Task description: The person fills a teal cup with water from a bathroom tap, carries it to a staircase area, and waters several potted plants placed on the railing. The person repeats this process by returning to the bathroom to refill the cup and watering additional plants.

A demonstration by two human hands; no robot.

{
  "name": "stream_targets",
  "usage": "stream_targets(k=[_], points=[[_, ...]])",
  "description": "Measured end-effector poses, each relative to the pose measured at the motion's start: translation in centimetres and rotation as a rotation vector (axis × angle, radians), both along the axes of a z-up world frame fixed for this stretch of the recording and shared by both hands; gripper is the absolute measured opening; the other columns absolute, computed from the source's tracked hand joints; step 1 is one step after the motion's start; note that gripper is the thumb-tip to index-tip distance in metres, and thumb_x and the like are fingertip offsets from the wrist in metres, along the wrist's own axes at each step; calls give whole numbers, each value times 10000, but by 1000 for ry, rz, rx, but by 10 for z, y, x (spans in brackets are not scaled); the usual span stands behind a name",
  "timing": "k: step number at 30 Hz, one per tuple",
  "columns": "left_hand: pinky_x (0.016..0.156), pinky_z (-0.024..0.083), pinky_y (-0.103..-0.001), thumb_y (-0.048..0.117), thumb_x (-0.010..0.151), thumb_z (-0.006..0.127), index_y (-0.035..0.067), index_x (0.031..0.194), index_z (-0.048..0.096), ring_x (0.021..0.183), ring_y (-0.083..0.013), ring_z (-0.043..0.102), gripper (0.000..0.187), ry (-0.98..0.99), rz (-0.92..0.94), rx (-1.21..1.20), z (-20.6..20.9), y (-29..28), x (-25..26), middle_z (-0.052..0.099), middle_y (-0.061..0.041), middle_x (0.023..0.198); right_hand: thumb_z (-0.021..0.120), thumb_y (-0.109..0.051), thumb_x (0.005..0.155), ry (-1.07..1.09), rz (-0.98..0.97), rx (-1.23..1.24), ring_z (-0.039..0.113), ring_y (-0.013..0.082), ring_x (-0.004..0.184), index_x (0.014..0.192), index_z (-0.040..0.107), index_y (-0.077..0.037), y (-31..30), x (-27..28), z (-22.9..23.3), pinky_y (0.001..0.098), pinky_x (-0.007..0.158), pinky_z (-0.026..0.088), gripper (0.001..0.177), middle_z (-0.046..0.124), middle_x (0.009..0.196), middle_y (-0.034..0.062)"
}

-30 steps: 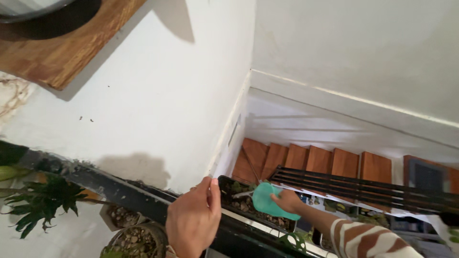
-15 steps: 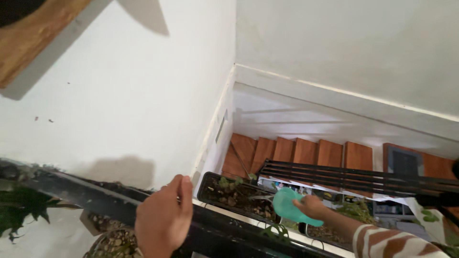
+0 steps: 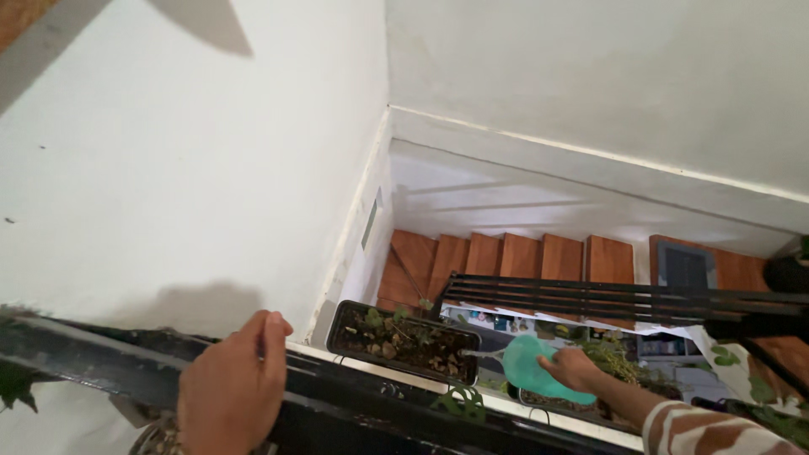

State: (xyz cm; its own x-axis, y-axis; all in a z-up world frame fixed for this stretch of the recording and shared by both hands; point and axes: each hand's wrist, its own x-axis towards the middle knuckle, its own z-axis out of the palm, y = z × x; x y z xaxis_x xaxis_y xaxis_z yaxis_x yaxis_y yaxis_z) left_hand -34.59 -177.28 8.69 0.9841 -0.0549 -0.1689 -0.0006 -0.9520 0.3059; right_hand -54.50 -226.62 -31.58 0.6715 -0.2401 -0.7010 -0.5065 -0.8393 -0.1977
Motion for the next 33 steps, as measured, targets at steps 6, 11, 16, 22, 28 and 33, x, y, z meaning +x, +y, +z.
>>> stream_targets(k=[6, 11, 16, 22, 28, 33], points=[[776, 578, -406, 446, 1082, 311, 248, 1076, 745, 721, -291, 729, 477, 219, 25, 80, -2, 2, 6, 720, -112, 700, 423, -619, 1014, 114, -107, 49, 607, 194, 610, 791, 712, -95, -4, 4, -5, 443, 736, 633, 639, 628, 692, 73], [756, 545, -485, 439, 1028, 376, 222, 1040, 757, 762, -378, 724, 439, -54, -65, -22, -1, 4, -2, 735, -122, 685, 475, -585, 946, -161, 18, 111, 757, 294, 947, 1149, 765, -75, -19, 21, 40, 427, 889, 567, 621, 770, 1005, 186], [766, 559, -479, 423, 1058, 395, 221, 1060, 767, 765, -389, 712, 423, -130, -126, -43, -2, 10, -14, 695, -167, 678, 412, -614, 951, -172, -88, 103, 744, 305, 1028, 1217, 722, -49, -36, 16, 156, 455, 933, 569, 697, 775, 1080, 163], [817, 540, -514, 455, 1072, 424, 191, 1053, 796, 875, -417, 709, 458, -196, -196, -70, 6, 18, -25, 748, -156, 802, 360, -562, 984, -296, -176, -10, 749, 294, 1047, 1194, 732, -17, -52, -40, 311, 447, 989, 551, 692, 798, 1083, 169], [849, 546, -520, 419, 1102, 422, 170, 1097, 771, 885, -408, 713, 429, -225, -298, -42, 3, 10, -41, 766, -169, 872, 362, -496, 1004, -315, -272, -106, 762, 355, 1012, 1147, 764, -7, -82, -123, 385, 461, 947, 578, 649, 820, 1043, 182], [915, 513, -489, 442, 997, 487, 71, 1064, 723, 1016, -368, 668, 446, -174, -703, -265, 0, -99, -131, 718, -181, 1080, 424, -515, 984, -342, -194, -217, 708, 366, 1081, 1236, 719, -27, -134, -178, 375, 463, 992, 524, 624, 754, 1145, 211]])
